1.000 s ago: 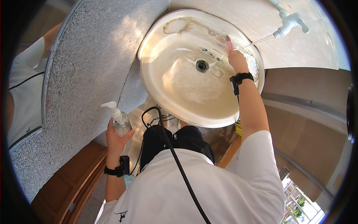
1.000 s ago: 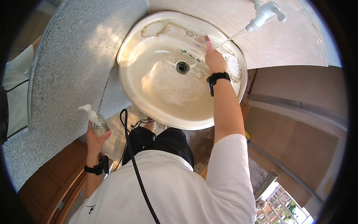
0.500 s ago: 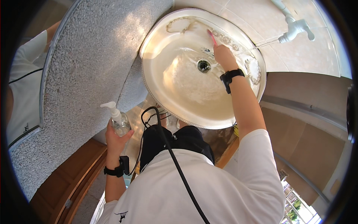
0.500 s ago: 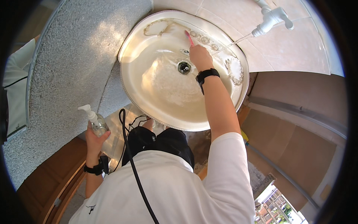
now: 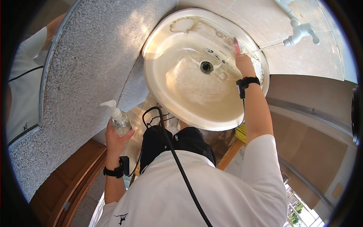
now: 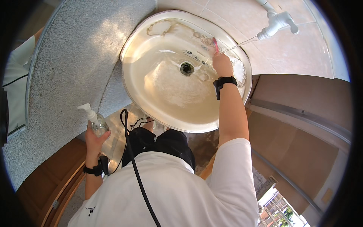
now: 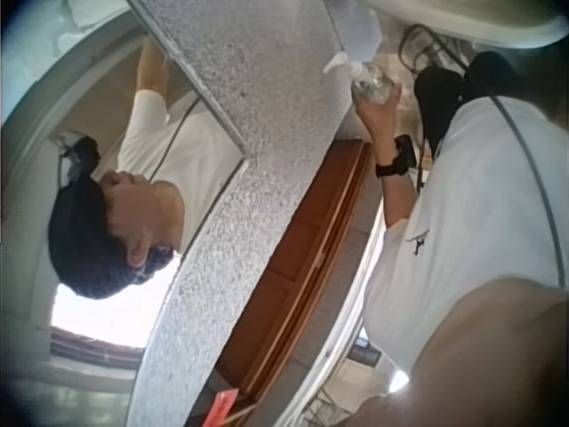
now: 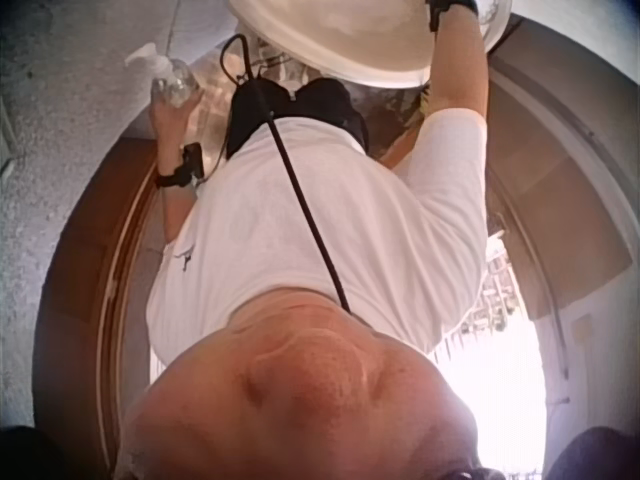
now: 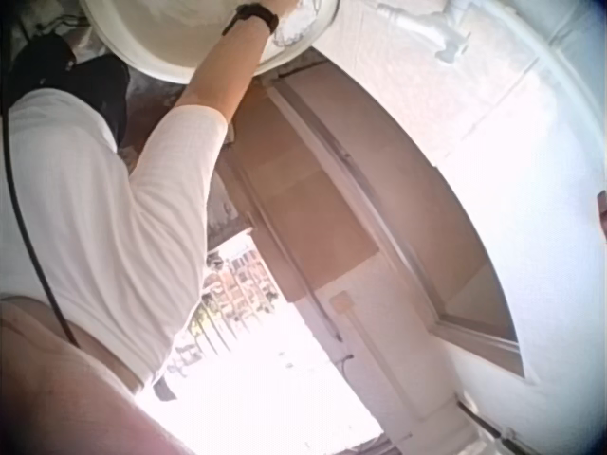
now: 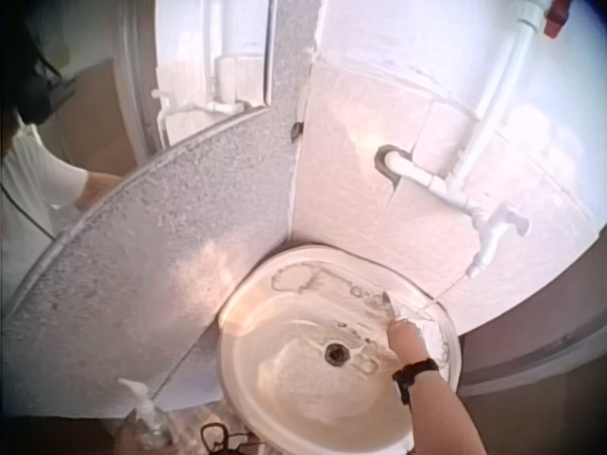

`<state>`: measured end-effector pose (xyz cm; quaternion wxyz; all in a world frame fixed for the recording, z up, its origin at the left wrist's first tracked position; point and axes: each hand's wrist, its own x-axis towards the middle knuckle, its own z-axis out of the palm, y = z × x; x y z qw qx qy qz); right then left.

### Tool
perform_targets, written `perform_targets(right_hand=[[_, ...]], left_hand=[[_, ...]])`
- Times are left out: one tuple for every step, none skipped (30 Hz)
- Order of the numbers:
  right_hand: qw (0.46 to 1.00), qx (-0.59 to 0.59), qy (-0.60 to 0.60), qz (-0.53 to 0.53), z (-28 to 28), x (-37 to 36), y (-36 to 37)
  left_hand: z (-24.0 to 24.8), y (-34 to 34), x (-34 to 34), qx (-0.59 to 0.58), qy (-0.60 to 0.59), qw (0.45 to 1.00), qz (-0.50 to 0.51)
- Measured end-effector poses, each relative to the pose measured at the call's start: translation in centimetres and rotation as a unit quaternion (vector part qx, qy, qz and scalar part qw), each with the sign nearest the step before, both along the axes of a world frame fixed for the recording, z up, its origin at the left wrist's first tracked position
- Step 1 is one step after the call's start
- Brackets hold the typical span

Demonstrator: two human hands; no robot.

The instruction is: The person cleans the interior and rim of a bathroom sink using a toothbrush, occasionally rinsing the brush under running water and holding a pump bottle in the other hand.

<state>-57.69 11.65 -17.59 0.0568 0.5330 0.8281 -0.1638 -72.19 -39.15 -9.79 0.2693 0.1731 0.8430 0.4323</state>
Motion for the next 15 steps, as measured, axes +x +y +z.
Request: perform_targets(right_hand=[[1.000,0.000,0.001,-0.002,-0.1,-0.1,-0.2],[1.000,0.000,-0.003,0.013,-0.5,-0.3,-0.8],[1.000,-0.001,-0.007,0.031,-0.6,-1.1,-1.8],[0.999,-0.003,-0.010,0.050,-0.2,-2.1,-3.5],[0.997,-0.010,-0.036,0.067,0.7,-2.9,-4.9],[0.997,-0.008,-0.037,0.066,-0.4,-2.2,-3.7],[0.997,0.016,-0.029,0.074,-2.2,-0.7,-1.3],[0.996,0.040,-0.020,0.083,-3.2,0.2,0.0],[0.989,0.035,-0.043,0.140,-0.1,-1.1,-1.3],[0.989,0.036,-0.043,0.137,-0.2,-1.2,-1.3],[0.988,0.034,-0.052,0.143,-0.4,-1.3,-1.2],[0.986,0.030,-0.060,0.153,-0.7,-1.7,-1.4],[0.999,-0.029,-0.012,-0.004,1.5,-3.5,-3.7],[0.999,-0.032,-0.011,0.001,1.9,-4.7,-4.3],[0.999,-0.039,-0.020,0.020,2.2,-5.6,-4.7]], left_hand=[[0.1,0.2,-0.1,0.000,0.001,1.000,-0.002],[0.2,0.3,-0.1,-0.003,-0.008,1.000,-0.002],[0.2,0.4,-0.1,-0.006,-0.017,1.000,0.001],[0.2,0.3,0.0,-0.009,-0.016,1.000,0.005],[0.1,0.2,0.1,-0.006,-0.009,1.000,0.004],[0.1,0.2,0.2,0.001,-0.003,1.000,-0.002],[0.1,0.5,0.2,0.004,-0.005,1.000,-0.008],[0.2,0.7,0.0,-0.001,0.003,1.000,-0.018],[0.3,0.3,0.1,-0.014,0.013,1.000,-0.012],[0.3,0.4,0.0,-0.012,0.013,1.000,-0.016],[0.3,0.5,0.0,-0.007,-0.005,1.000,-0.015],[0.3,0.6,0.0,-0.003,-0.022,1.000,-0.011],[0.2,0.3,0.1,-0.005,-0.020,1.000,-0.006],[0.1,0.1,0.2,-0.009,-0.021,1.000,-0.004],[0.1,-0.2,0.3,-0.010,-0.021,1.000,-0.003]])
